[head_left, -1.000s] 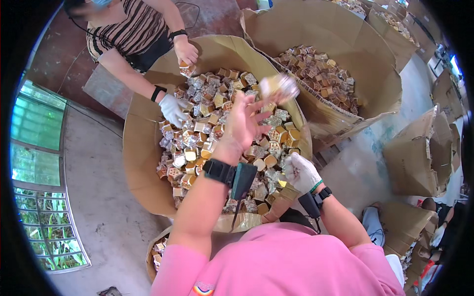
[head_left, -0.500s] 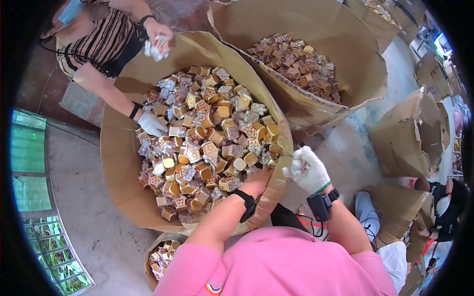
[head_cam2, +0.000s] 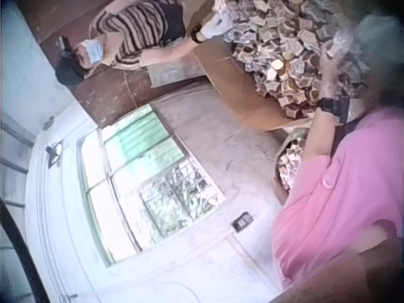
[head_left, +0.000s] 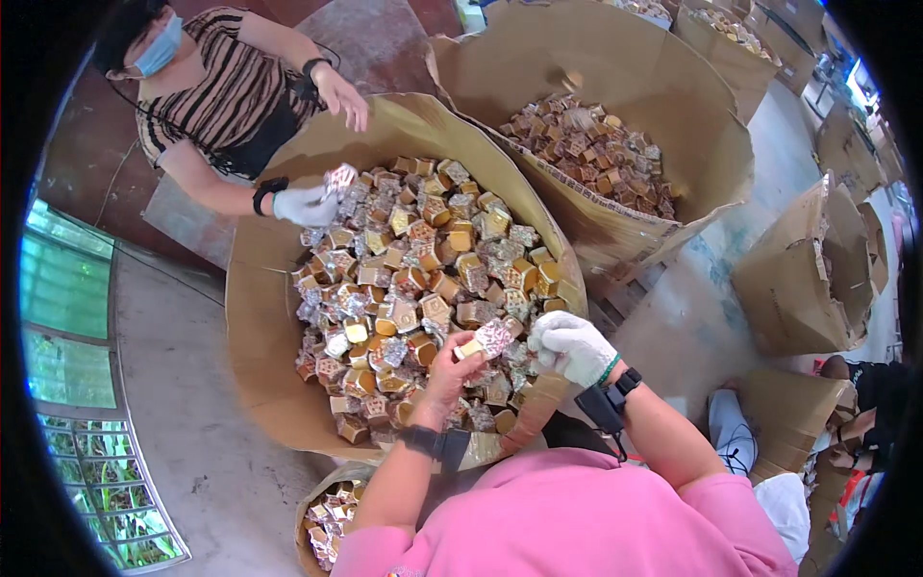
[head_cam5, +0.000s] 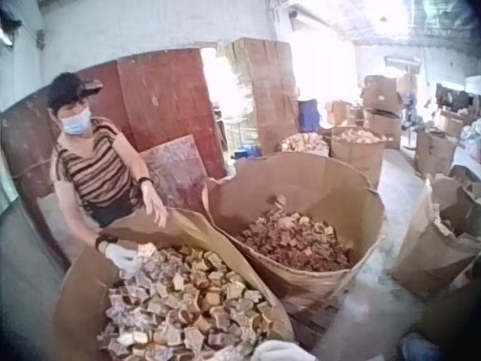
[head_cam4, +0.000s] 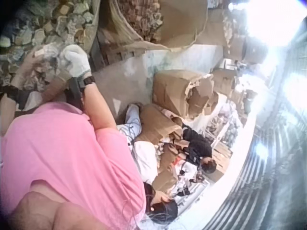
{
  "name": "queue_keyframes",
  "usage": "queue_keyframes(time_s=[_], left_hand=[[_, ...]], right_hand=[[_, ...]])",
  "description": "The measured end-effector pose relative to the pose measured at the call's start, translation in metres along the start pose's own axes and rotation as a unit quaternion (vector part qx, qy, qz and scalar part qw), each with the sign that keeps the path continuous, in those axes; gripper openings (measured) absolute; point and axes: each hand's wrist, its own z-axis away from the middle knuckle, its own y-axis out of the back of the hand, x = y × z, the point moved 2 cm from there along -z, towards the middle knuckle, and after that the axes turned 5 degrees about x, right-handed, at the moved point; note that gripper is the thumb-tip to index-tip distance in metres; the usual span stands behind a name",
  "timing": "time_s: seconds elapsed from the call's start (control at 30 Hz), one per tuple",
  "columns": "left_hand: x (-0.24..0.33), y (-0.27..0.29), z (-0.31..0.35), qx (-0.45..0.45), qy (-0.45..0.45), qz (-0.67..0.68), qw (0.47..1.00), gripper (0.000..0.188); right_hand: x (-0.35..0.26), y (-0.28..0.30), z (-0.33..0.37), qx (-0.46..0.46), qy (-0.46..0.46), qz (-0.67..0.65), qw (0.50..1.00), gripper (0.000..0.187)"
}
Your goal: Sort small gold-wrapped packages from a large bin into separate containers.
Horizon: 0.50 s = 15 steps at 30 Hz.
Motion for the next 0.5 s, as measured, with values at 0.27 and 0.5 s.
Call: queue_keyframes(time_s=[0.27, 0.5], left_hand=[[0.024, 0.026, 0.036, 0.056, 0.108, 0.135, 0.983, 0.025], [0.014, 0.04, 0.026, 0.116, 0.021, 0.126, 0.985, 0.033]], right_hand=[[0.016, -0.05, -0.021, -0.011, -0.012, 0.399, 0.917, 0.033], [0.037, -0.07, -0.018, -0.012, -0.064, 0.385, 0.921, 0.04]])
